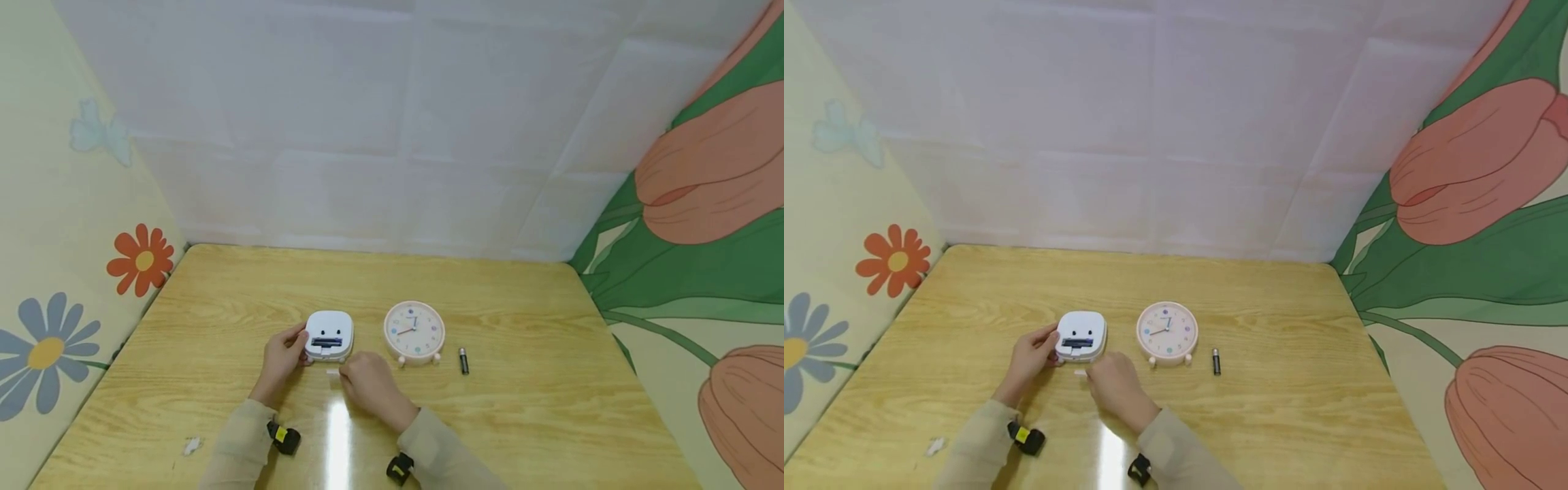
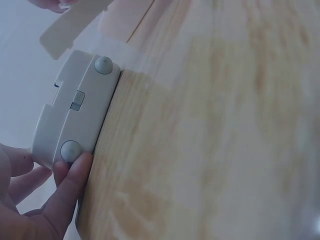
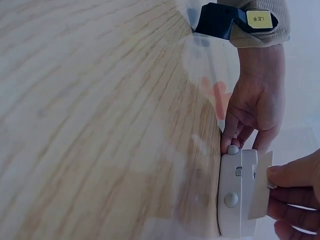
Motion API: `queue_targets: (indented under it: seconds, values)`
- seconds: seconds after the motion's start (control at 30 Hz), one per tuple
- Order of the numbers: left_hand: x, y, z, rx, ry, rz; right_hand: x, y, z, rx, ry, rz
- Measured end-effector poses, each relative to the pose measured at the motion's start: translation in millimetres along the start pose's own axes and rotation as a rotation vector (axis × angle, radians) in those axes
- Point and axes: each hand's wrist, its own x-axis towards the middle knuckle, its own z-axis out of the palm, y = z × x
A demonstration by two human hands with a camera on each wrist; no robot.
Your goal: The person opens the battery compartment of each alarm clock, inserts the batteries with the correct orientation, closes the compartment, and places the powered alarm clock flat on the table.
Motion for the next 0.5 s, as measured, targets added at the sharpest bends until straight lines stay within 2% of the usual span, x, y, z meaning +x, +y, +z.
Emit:
queue_targets:
  seconds: [0.5]
  values:
    - [-0.3,1.1,1.0,-0.003,0.008,0.012,15,-5,3,0.003,0.095,0.041]
